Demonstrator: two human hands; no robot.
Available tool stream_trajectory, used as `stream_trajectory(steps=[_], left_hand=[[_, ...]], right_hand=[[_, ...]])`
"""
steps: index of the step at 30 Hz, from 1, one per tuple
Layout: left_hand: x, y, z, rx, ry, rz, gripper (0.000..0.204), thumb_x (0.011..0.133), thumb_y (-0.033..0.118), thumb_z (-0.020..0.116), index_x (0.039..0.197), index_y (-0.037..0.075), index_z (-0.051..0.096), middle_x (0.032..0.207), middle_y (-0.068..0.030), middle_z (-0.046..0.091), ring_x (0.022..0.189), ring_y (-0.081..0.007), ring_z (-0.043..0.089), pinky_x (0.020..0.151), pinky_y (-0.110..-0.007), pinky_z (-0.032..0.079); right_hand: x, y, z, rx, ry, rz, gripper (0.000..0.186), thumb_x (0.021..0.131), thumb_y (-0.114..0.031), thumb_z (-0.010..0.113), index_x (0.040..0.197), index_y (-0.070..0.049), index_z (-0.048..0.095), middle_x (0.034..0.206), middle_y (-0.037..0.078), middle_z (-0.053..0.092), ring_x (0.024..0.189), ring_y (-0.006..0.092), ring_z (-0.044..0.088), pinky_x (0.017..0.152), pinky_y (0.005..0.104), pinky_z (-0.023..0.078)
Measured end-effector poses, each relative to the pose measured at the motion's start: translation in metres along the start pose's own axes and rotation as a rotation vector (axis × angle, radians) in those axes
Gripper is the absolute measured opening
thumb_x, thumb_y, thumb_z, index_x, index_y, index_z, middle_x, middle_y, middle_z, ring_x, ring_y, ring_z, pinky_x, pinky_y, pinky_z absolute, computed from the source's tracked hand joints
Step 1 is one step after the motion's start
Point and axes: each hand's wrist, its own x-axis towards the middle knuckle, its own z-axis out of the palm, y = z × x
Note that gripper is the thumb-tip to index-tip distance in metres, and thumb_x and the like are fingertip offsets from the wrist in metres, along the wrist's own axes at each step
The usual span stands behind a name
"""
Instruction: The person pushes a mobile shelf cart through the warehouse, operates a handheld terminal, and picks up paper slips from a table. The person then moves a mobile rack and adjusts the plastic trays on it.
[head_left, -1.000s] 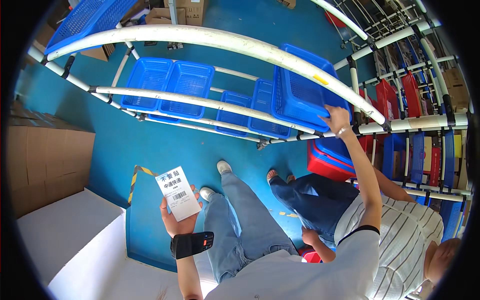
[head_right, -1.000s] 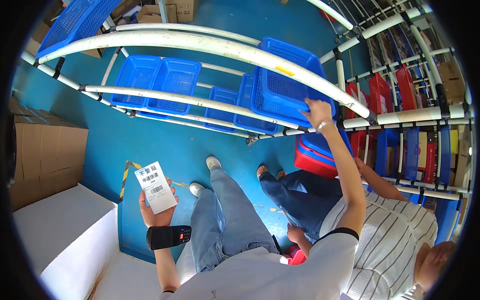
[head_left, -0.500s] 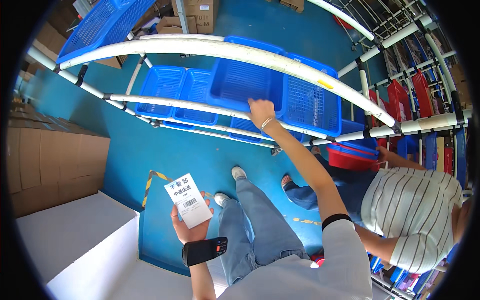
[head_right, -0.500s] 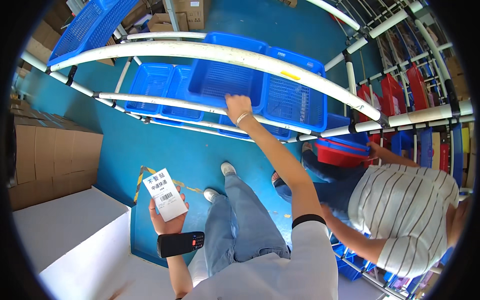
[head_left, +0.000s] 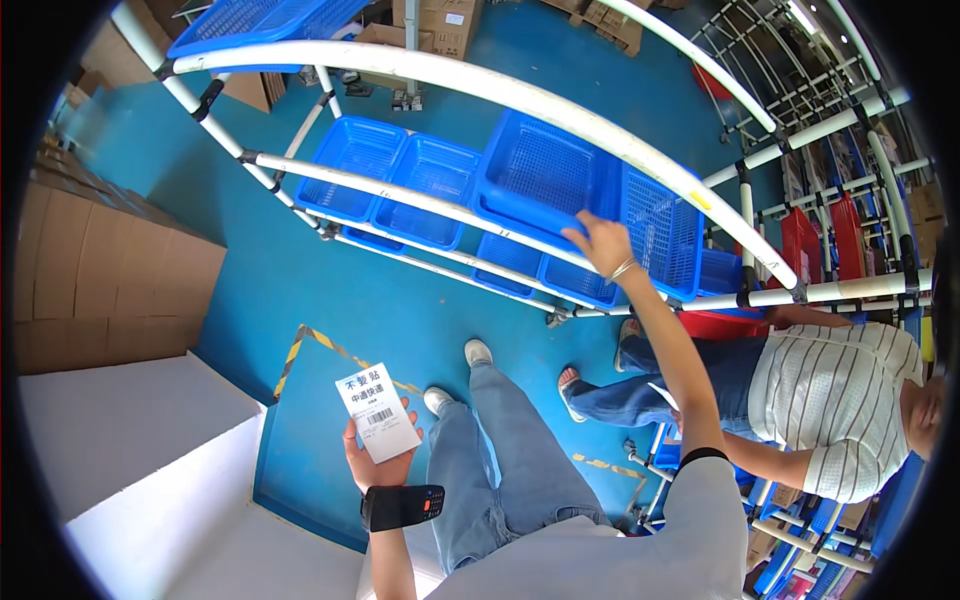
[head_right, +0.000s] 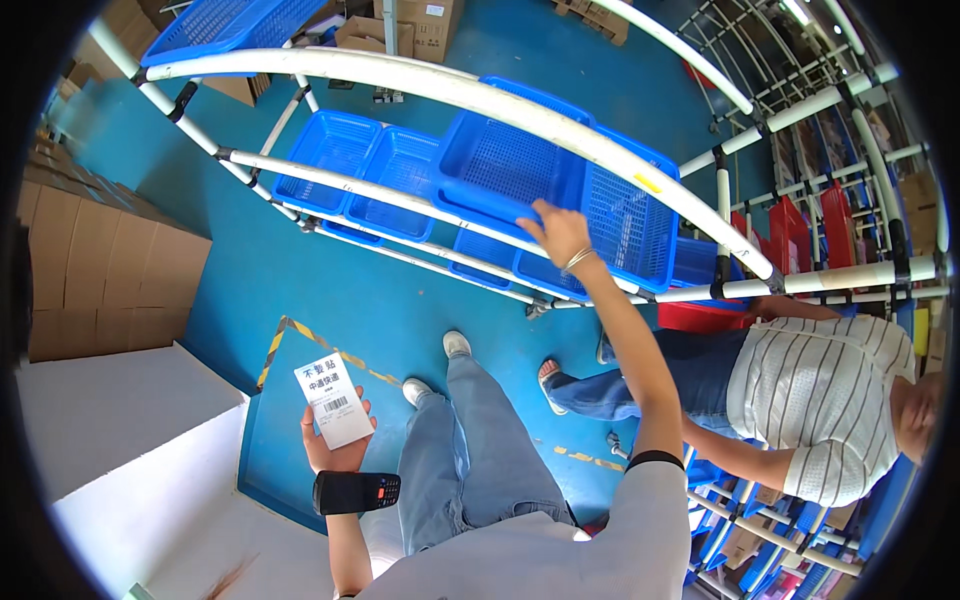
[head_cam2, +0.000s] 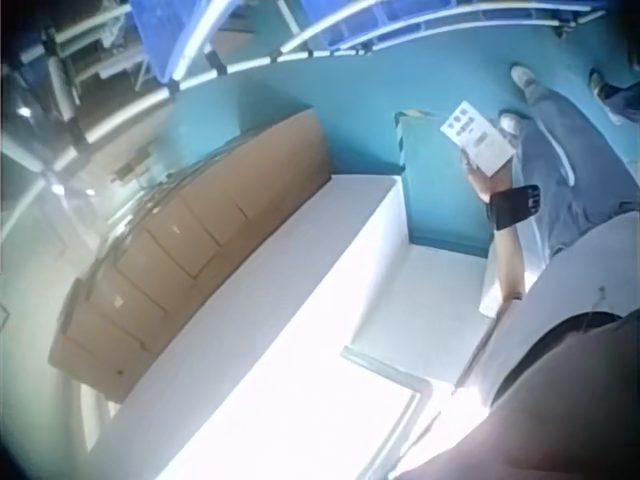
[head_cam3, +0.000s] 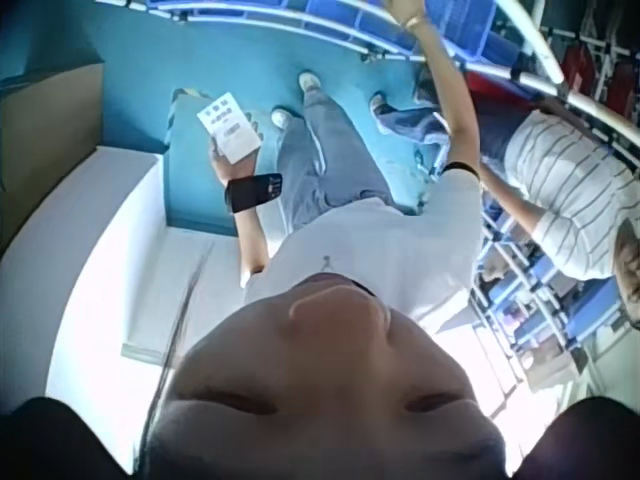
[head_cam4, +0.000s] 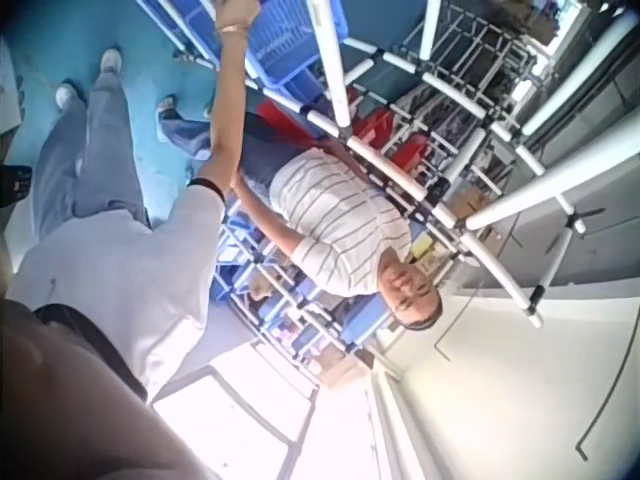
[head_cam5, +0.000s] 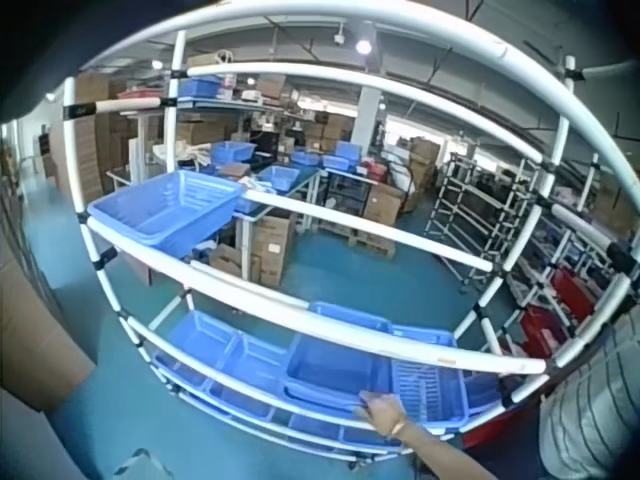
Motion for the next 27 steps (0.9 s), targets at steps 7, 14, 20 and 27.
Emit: stream_trajectory(steps=[7, 14, 20, 27], left_hand=[[0.002, -0.002, 0.003, -0.029, -0.093, 0.007, 0.056, 0.080, 0.040, 0.042, 0.128, 0.013, 0.035, 0.119, -0.0188, 0.045, 0.094, -0.0343, 0.052, 0.074, -0.044, 0.042], [-0.004, 0.002, 0.000, -0.132, -0.067, 0.032, 0.057, 0.080, 0.040, 0.042, 0.129, 0.013, 0.034, 0.119, -0.0184, 0.046, 0.094, -0.0342, 0.051, 0.074, -0.043, 0.041], [-0.015, 0.008, -0.009, -0.130, -0.047, 0.121, 0.058, 0.079, 0.041, 0.042, 0.129, 0.013, 0.033, 0.118, -0.0182, 0.046, 0.095, -0.0336, 0.051, 0.075, -0.043, 0.041], [-0.025, 0.009, -0.016, -0.165, -0.033, 0.208, 0.058, 0.079, 0.041, 0.042, 0.129, 0.013, 0.033, 0.117, -0.0181, 0.047, 0.094, -0.0331, 0.052, 0.074, -0.042, 0.042]], right_hand=[[0.005, -0.018, -0.057, -0.167, 0.238, -0.146, 0.021, 0.065, -0.012, 0.067, 0.079, -0.005, 0.054, 0.068, 0.009, 0.061, 0.051, 0.0237, 0.057, 0.051, 0.0303, 0.046], [0.069, -0.084, -0.047, -0.046, 0.454, -0.200, 0.028, 0.068, -0.011, 0.063, 0.093, -0.009, 0.051, 0.080, 0.008, 0.062, 0.058, 0.0279, 0.059, 0.053, 0.0328, 0.047], [0.122, -0.146, 0.033, -0.136, 0.080, -0.161, 0.020, 0.076, -0.022, 0.058, 0.092, -0.011, 0.055, 0.076, 0.014, 0.062, 0.065, 0.0303, 0.060, 0.060, 0.0387, 0.048], [0.123, -0.096, 0.046, -0.143, -0.044, -0.221, 0.031, 0.085, -0.033, 0.047, 0.087, -0.004, 0.057, 0.072, 0.013, 0.063, 0.063, 0.0287, 0.061, 0.062, 0.0369, 0.048]])
